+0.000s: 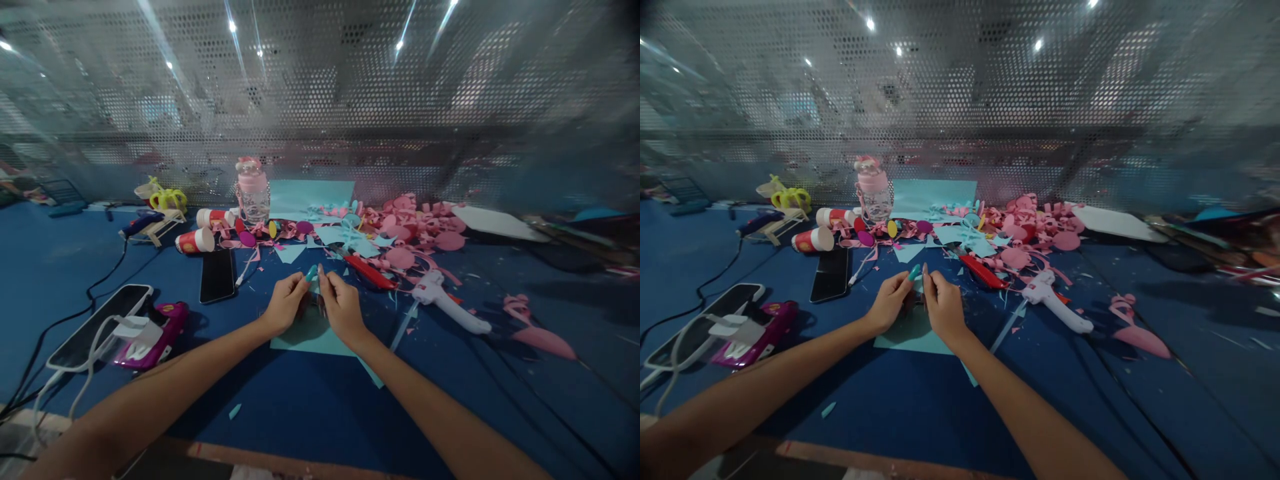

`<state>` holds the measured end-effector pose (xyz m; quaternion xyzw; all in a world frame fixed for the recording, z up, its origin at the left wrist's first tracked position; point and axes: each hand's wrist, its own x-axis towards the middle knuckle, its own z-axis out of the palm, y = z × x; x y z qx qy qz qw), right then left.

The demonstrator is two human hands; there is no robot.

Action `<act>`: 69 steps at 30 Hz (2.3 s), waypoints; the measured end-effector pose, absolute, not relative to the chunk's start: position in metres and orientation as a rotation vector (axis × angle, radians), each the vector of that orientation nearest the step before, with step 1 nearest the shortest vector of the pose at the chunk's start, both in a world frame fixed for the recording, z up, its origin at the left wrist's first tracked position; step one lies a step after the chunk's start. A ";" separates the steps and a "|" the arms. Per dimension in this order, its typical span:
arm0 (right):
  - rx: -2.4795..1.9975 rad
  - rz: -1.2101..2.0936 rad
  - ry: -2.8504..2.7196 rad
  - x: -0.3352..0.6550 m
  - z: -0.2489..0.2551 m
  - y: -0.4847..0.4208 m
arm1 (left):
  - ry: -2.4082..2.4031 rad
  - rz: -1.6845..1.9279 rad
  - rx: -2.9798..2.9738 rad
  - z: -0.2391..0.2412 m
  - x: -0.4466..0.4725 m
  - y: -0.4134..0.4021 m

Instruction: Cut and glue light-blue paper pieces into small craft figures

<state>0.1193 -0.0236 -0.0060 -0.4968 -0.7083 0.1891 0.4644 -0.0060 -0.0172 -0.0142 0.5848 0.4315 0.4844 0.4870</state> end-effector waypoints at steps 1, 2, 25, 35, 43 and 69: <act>-1.218 0.478 -1.749 0.119 -0.007 -0.024 | 1.104 1.198 1.453 -0.015 -0.006 -0.017; -1.215 0.484 -1.757 0.119 -0.007 -0.024 | 1.145 1.216 1.480 -0.015 -0.007 -0.016; -1.205 0.440 -1.803 0.120 -0.003 -0.025 | 0.833 1.091 1.333 -0.014 -0.009 -0.015; -1.234 0.483 -1.722 0.119 -0.007 -0.023 | 0.834 1.192 1.252 -0.013 -0.009 -0.014; -1.249 0.480 -1.725 0.118 -0.009 -0.021 | 0.803 1.145 1.309 -0.011 -0.008 -0.013; -0.825 1.332 -1.686 0.169 -0.027 0.084 | 0.679 1.013 1.189 -0.032 -0.002 0.081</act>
